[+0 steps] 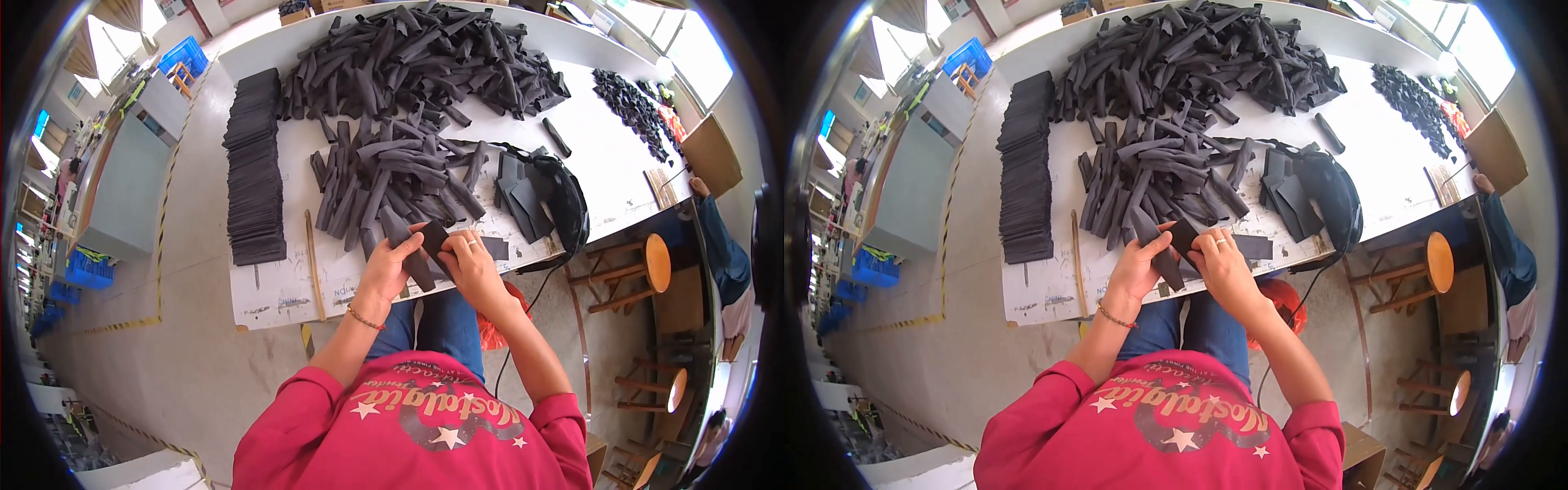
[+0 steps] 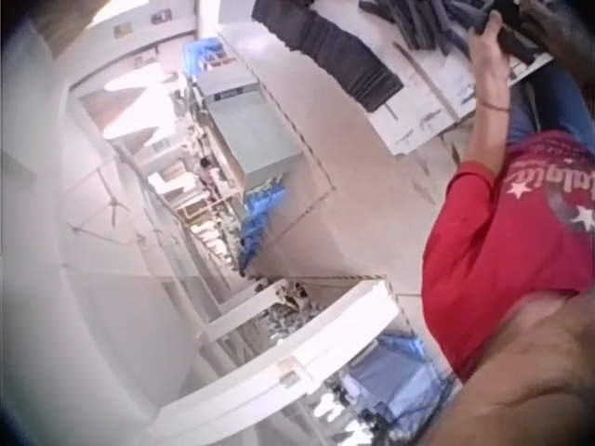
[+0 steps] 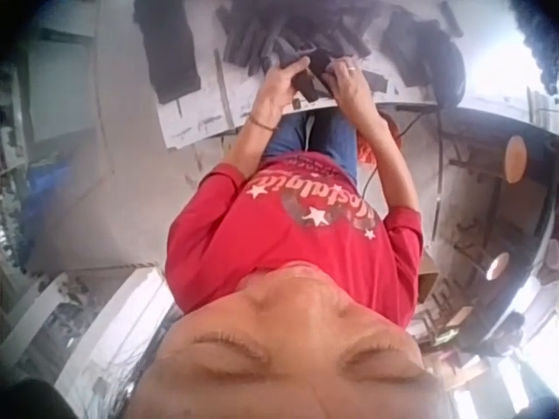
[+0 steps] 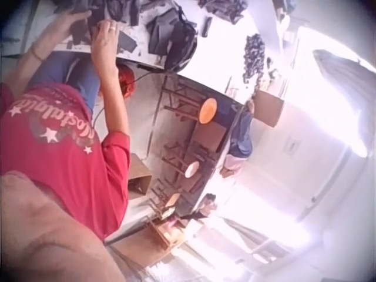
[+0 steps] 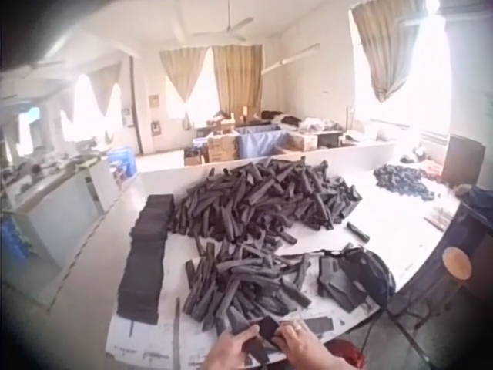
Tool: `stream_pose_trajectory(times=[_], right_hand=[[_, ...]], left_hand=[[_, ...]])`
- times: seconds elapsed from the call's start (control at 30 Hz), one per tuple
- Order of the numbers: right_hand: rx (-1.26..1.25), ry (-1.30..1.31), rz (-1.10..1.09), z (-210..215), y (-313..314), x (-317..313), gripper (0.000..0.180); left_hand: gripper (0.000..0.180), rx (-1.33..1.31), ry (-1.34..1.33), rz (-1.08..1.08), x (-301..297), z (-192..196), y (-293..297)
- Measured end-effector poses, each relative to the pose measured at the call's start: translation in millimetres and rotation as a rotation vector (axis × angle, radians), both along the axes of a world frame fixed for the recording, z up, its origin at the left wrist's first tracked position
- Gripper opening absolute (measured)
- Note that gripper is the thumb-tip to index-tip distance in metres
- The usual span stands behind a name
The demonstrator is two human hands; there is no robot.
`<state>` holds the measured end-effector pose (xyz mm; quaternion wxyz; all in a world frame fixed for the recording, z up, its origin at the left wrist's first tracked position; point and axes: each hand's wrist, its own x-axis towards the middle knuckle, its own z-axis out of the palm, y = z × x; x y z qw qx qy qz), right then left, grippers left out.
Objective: The recorder is taking small gray rectangular strips from a large pile on a workbench and organizing them into neat stacks.
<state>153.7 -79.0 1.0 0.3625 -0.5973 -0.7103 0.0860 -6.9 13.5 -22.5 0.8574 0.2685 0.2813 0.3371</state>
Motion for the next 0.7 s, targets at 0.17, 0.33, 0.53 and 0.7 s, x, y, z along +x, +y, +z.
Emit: stream_pose_trajectory(times=[0.17,0.33,0.53,0.7], right_hand=[[-0.015,0.057,-0.029,13.9,-0.3,-13.5,0.036],[0.041,-0.135,-0.076,8.1,1.1,-3.2,0.038],[-0.051,0.049,-0.053,11.8,-10.6,15.3,0.029],[-0.086,0.159,-0.152,28.0,-22.8,18.5,0.045]], left_hand=[[0.033,-0.045,-0.012,-0.002,-1.2,-3.1,-0.2],[0.038,-0.077,-0.108,0.040,-2.6,-13.0,4.5],[0.047,-0.080,-0.065,-0.020,-15.2,-0.7,5.1],[0.042,-0.004,-0.054,0.032,-15.3,-23.4,8.1]])
